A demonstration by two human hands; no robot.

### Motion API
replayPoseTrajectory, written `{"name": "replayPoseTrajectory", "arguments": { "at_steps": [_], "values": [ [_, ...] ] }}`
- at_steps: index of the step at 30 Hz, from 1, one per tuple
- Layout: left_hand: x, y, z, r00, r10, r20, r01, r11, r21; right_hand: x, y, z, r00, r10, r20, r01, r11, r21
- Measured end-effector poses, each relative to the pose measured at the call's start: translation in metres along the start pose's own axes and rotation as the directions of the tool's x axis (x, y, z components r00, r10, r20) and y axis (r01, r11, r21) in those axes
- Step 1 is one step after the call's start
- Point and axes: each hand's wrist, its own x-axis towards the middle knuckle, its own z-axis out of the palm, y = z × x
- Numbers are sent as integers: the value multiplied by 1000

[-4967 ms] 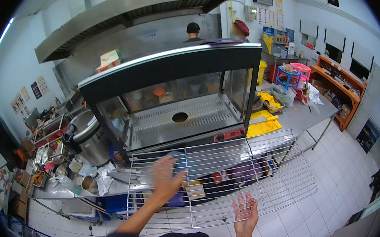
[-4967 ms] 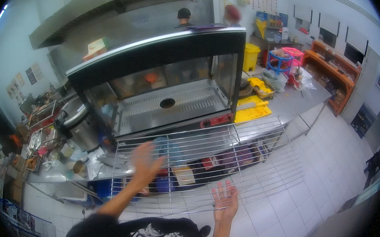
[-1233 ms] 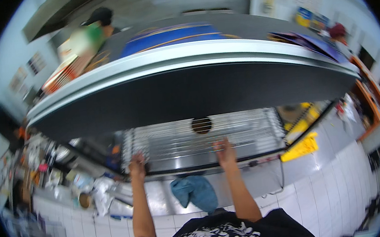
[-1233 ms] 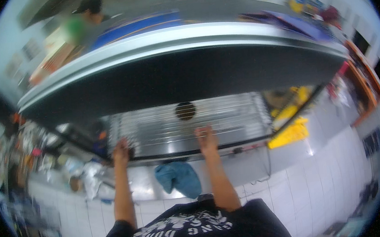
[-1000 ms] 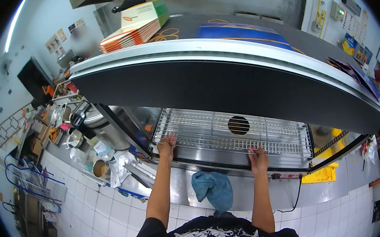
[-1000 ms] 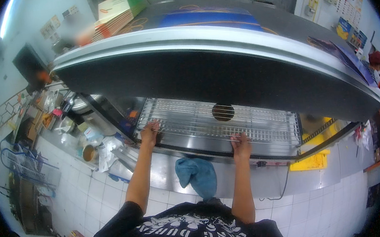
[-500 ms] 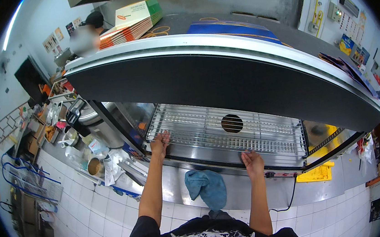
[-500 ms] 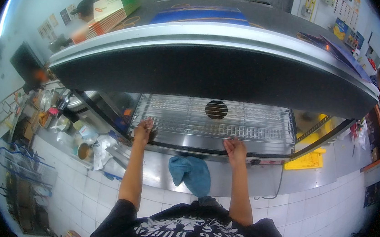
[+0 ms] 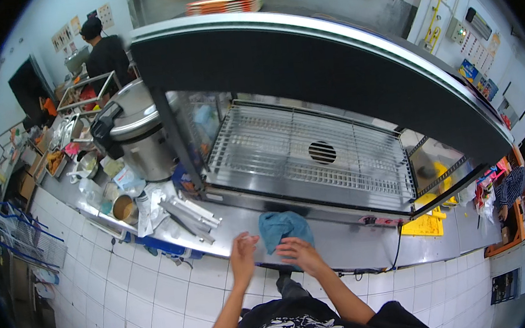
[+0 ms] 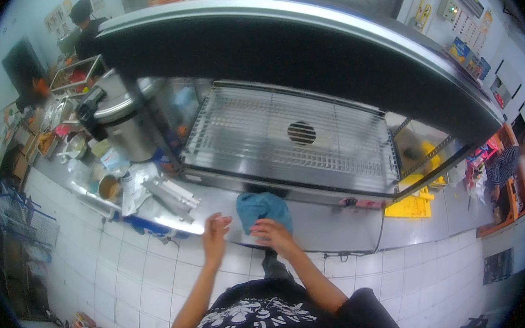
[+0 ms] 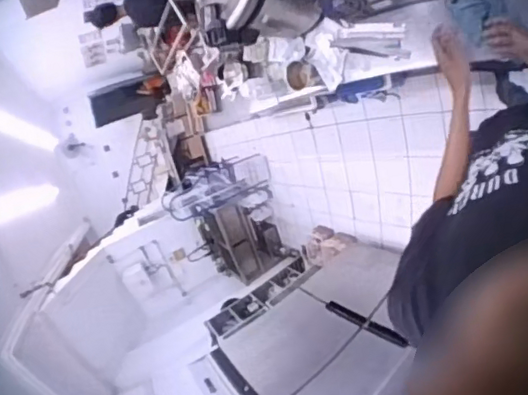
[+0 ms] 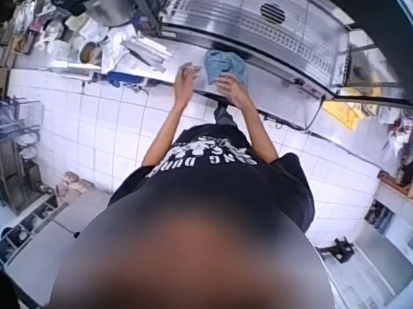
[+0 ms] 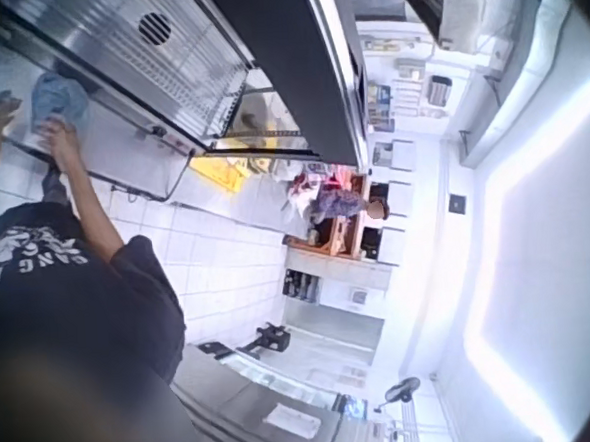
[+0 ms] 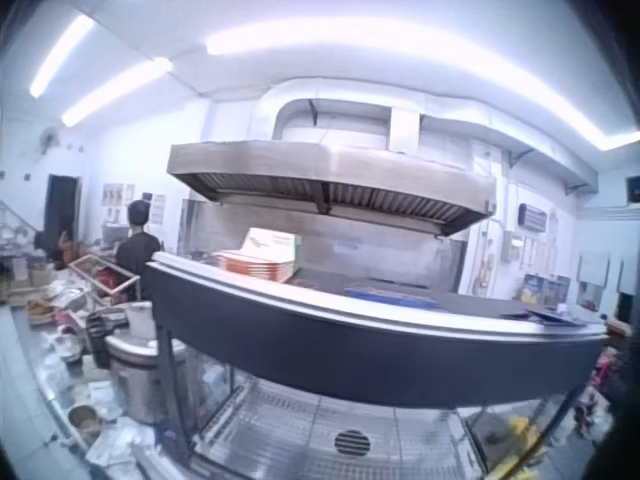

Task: The person assembles a glass display case by installing metal side supports and a wire shelf. They wipe the interior with a cloth, retrieve a wire rack from a cart, and place it inside the case. A coworker is visible nearby.

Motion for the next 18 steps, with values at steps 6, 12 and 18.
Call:
{"name": "replayPoseTrajectory", "arguments": {
  "at_steps": [6, 12, 18],
  "values": [
    [-85, -61, -92, 924, 307, 228, -356, 473, 806, -11, 74, 122, 808, 290, 512, -438, 878, 194],
    [-160, -134, -241, 934, -60, -352, 322, 567, 758, 27, 43, 47, 616, -786, -58, -224, -105, -969],
    [-152, -134, -226, 966, 96, -240, 96, 726, 680, 54, 44, -30, 815, -548, -189, -5, 319, -948]
  ]
}}
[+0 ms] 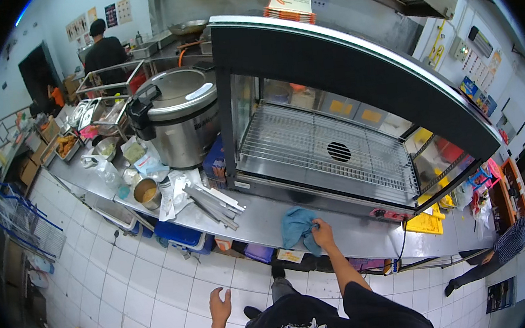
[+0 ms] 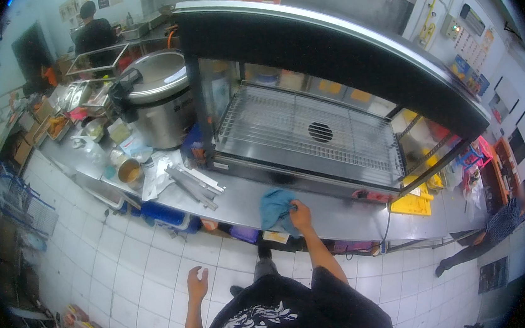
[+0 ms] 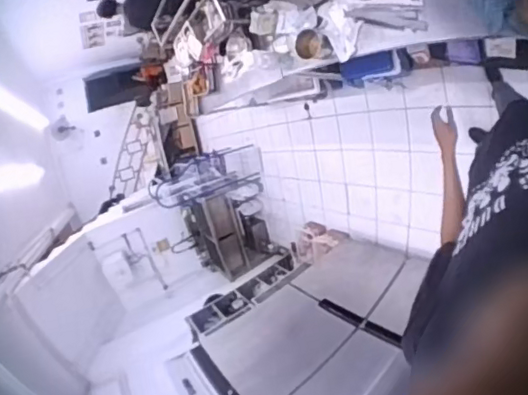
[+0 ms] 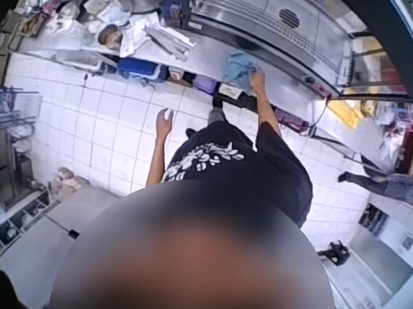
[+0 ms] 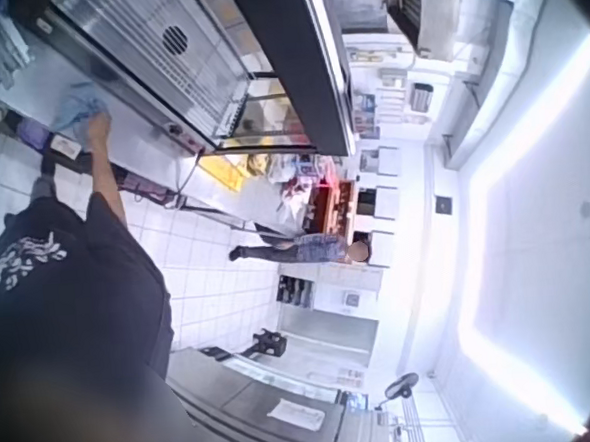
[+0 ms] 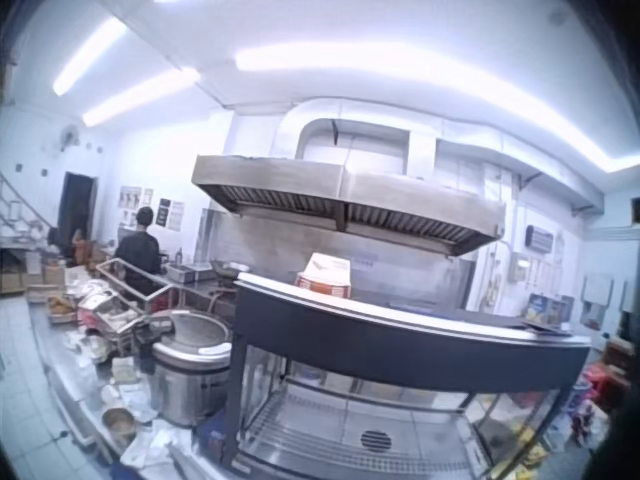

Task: The person assembles a glass display case by installing metal side supports and a wire shelf. They wipe the interior with a cloth, retrieve a wire rack from a cart, and place it inside the case. A coworker is visible nearby.

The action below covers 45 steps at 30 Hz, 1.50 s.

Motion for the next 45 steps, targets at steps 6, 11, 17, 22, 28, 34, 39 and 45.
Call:
{"name": "replayPoseTrajectory", "arguments": {
  "at_steps": [6, 11, 17, 22, 28, 34, 39, 45],
  "values": [
    [72, 126, 50, 979, 71, 189, 22, 894, -448, 61, 11, -158, 822, 175, -541, 134, 865, 484],
    [180, 262, 124, 932, 90, 350, 264, 493, -829, 149, 10, -244, 648, -18, -761, 230, 958, 173],
    [312, 335, 198, 819, -222, 529, 564, 136, -815, 253, 47, -229, 913, 35, -406, -225, 874, -430],
    [334, 337, 234, 920, -110, 376, 355, -174, -919, 313, 35, -194, 958, -160, -236, 1, 830, -558],
    [329, 337, 240, 964, -75, 256, 253, -52, -966, 355, -106, -48, 942, -286, -174, 190, 884, -426],
    [330, 342, 239, 937, -211, 278, 266, -86, -960, 400, -202, 34, 814, -579, 55, 562, 759, -330],
    [329, 345, 239, 930, -249, 268, 249, -106, -963, 416, -92, -61, 869, -489, 80, 480, 792, -376],
    [327, 340, 239, 931, -204, 303, 304, -24, -952, 399, 54, -209, 975, -166, -147, 70, 861, -504]
  ]
}}
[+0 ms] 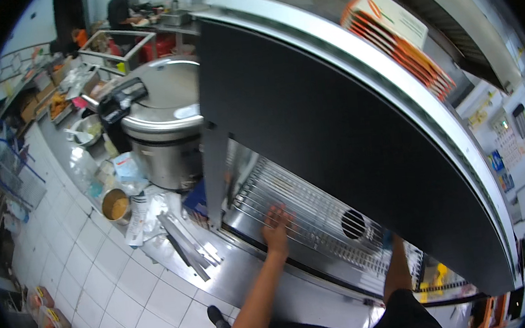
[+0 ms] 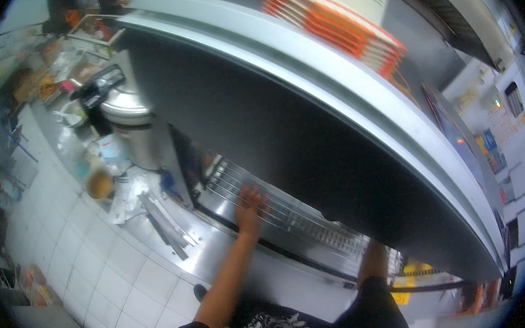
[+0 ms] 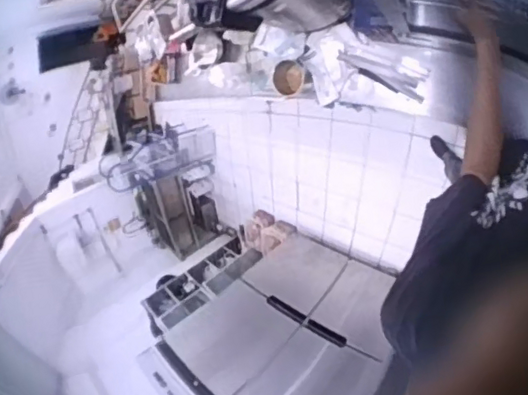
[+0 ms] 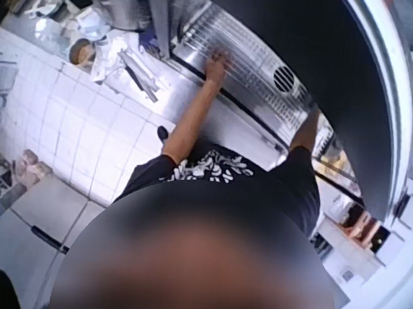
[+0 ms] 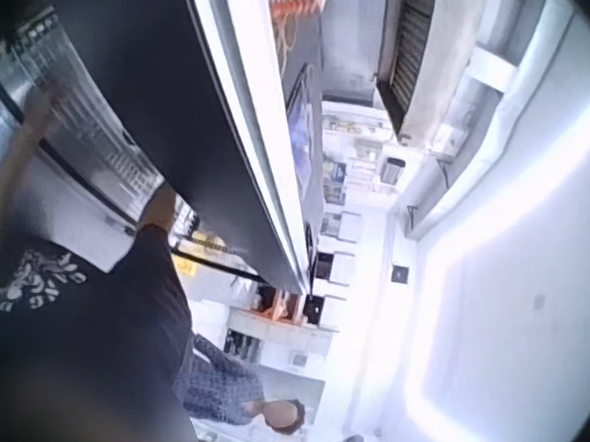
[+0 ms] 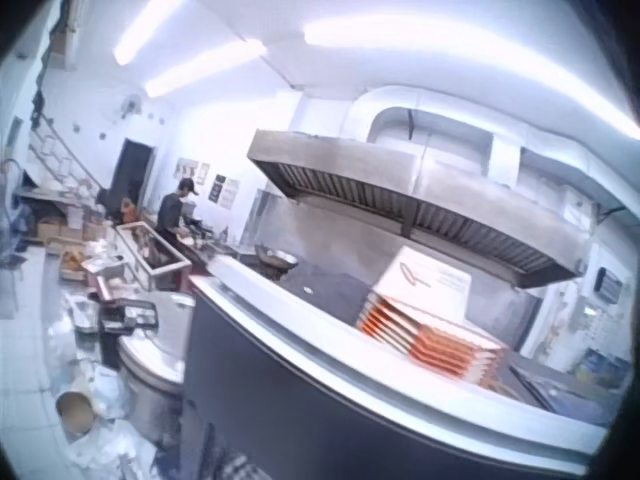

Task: The person assembles a glass display case by installing metal side supports and a wire shelf. They wipe the interior with a cloth, retrieve a wire rack from a cart, and place it inside the case. A coworker is visible nearby.

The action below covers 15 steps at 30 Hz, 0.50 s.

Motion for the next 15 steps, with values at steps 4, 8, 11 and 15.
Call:
{"name": "replayPoseTrajectory", "arguments": {
  "at_steps": [4, 8, 11, 15],
  "values": [
    [-2, 1, -1, 999, 31, -16, -30, 999, 26, 3, -22, 29, 991, 126, -52, -124, 991, 41],
    [-2, 0, 4, 999, 9, -48, -9, 1000, 1, 17, -172, 102, 989, 145, 3, -144, 978, 152],
    [-2, 0, 4, 1000, 16, -11, -16, 999, -52, 29, -293, 132, 954, -199, -225, 242, 952, 185],
    [1, -3, -4, 999, 44, 0, -44, 994, -97, 44, -324, 127, 857, -508, -91, 515, 834, 199]
  ]
}}
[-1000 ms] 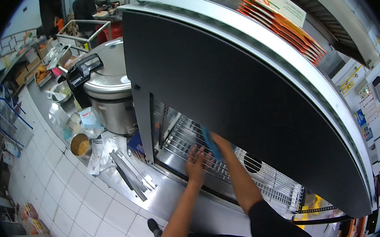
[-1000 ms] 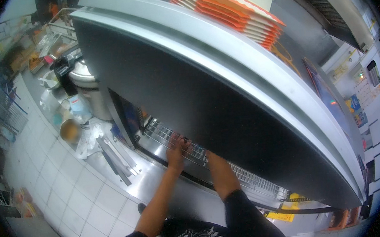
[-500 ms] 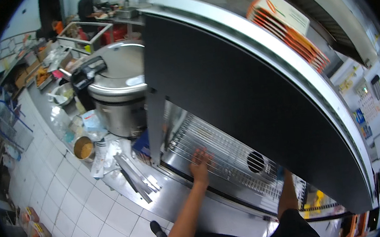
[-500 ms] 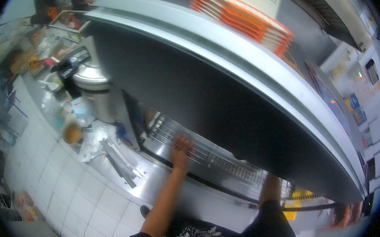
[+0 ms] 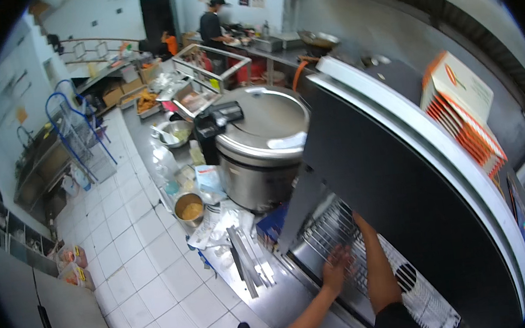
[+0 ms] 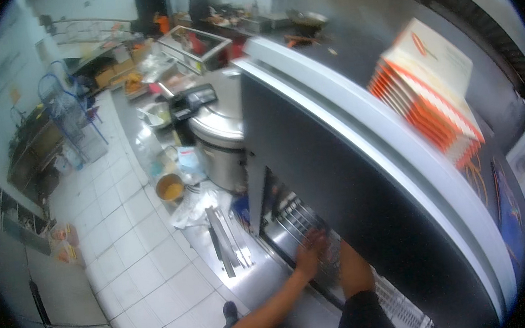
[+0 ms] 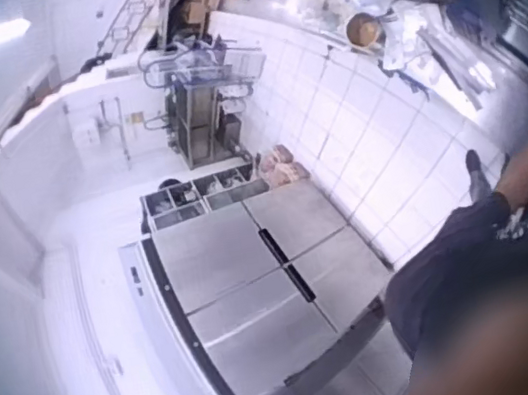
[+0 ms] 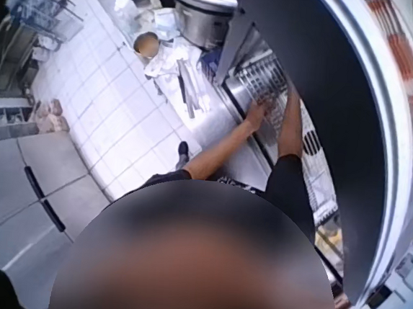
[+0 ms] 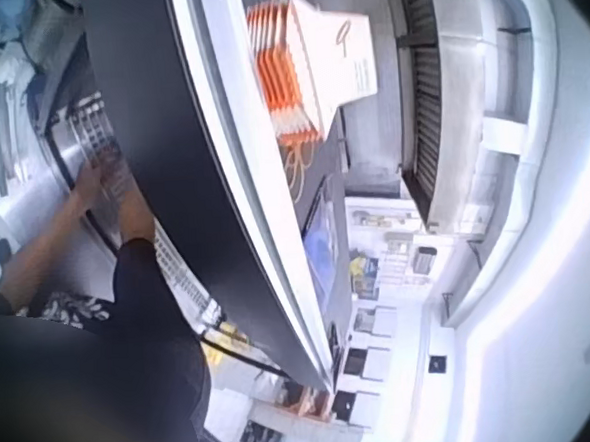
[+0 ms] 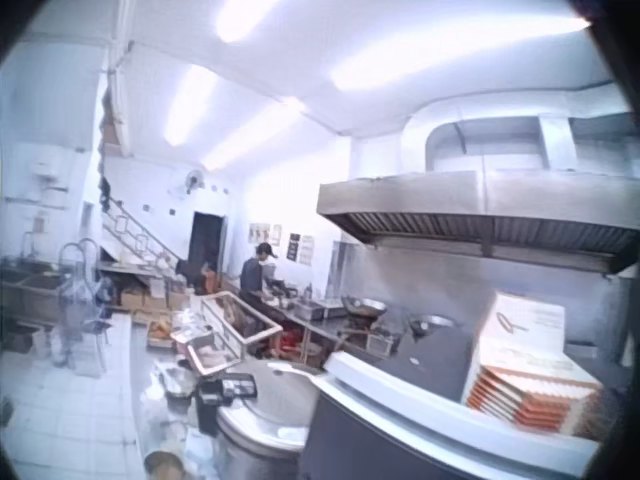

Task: The person assembles a glass display case by installing metal side supports and a wire shelf. They wipe the interior with a cloth, retrieve a wire rack from a cart, and place it inside the case. A coworker is visible nearby.

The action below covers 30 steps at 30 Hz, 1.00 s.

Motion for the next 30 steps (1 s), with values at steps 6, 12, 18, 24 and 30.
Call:
{"name": "replayPoseTrajectory", "arguments": {
  "at_steps": [6, 12, 18, 24, 30],
  "values": [
    [4, -8, -9, 999, -12, -33, 16, 995, 97, -139, 162, -113, 966, 243, 87, -236, 968, -83],
    [-2, 7, 5, 998, -42, -40, 49, 984, 173, -269, 238, -235, 748, 658, -89, -659, 721, -214],
    [1, -10, 0, 997, 62, -48, -52, 981, 189, -198, 75, -107, 827, 557, -77, -562, 818, -122],
    [11, -22, -7, 968, 250, -17, -238, 938, 251, -117, -75, -48, 993, 69, 100, -78, 993, 88],
    [-5, -11, 7, 982, 185, -42, -167, 948, 272, -326, 124, -157, 925, 367, 99, -339, 914, -221]
  ]
}}
